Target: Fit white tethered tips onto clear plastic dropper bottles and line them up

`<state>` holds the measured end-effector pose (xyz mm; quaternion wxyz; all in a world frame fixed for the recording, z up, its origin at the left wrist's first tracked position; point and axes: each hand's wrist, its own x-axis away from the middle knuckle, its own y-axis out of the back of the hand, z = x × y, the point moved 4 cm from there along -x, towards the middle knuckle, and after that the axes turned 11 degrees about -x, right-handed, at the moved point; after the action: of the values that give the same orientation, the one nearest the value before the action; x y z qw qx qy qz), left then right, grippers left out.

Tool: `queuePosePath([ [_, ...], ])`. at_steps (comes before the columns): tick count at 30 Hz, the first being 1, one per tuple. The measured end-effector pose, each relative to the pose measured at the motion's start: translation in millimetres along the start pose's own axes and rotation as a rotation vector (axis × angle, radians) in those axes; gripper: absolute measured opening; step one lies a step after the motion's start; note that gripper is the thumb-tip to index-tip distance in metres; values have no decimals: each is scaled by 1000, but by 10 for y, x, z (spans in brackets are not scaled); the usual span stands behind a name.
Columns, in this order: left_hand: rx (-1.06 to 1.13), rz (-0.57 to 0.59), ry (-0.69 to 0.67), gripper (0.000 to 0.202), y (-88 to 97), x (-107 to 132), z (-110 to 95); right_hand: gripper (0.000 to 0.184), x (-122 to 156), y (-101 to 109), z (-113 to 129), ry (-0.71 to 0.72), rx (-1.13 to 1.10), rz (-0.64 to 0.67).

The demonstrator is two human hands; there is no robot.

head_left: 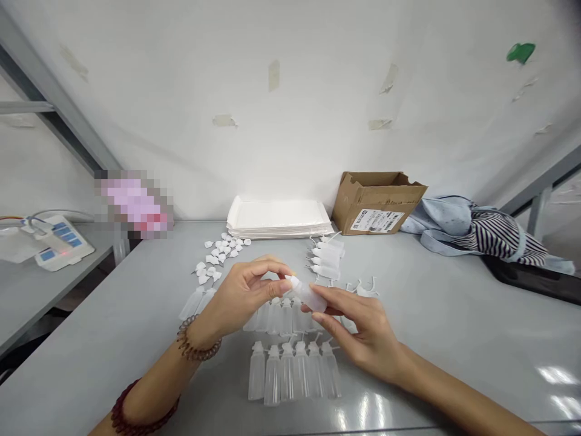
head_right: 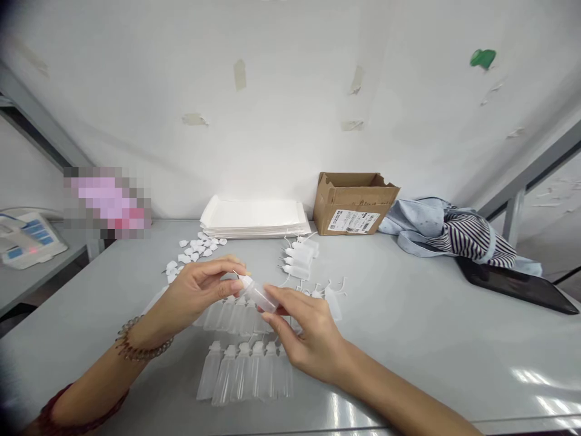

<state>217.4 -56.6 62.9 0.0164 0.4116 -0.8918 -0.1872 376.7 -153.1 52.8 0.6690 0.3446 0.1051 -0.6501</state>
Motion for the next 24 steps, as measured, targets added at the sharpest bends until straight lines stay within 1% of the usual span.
queuePosePath([
  [3,52,39,-78,10,-13,-15,-19,28,-30,4,-80,-415,-388,20],
  [5,70,59,-107,11,-22,-18,-25,24,-35,-32,-137,-654,-689,53],
  [7,91,59,-123,13,-27,-13,-29,20,-38,-82,-165,-796,-976,90],
  [9,111,50,-126,15,-35,-3,-32,21,-40,-127,-170,-851,-1186,115],
  [10,121,58,-124,15,-46,4,-33,22,-38,-143,-166,-857,-1247,121],
  [12,129,99,-112,19,-77,16,-34,22,-35,-158,-150,-840,-1284,122],
  [14,126,133,-91,25,-97,24,-28,21,-35,-152,-133,-814,-1240,114],
  [16,122,109,-58,30,-84,24,-13,20,-43,-120,-128,-775,-1140,80],
  [18,117,46,-21,26,-51,20,5,20,-51,-76,-134,-716,-973,32],
  [20,72,-13,6,18,-28,19,14,22,-49,-34,-140,-620,-738,-14],
  [22,-29,-53,35,22,-28,22,10,24,-36,-10,-125,-462,-467,-45],
  [24,-128,-53,72,30,-54,26,0,25,-11,-8,-84,-238,-201,-66],
])
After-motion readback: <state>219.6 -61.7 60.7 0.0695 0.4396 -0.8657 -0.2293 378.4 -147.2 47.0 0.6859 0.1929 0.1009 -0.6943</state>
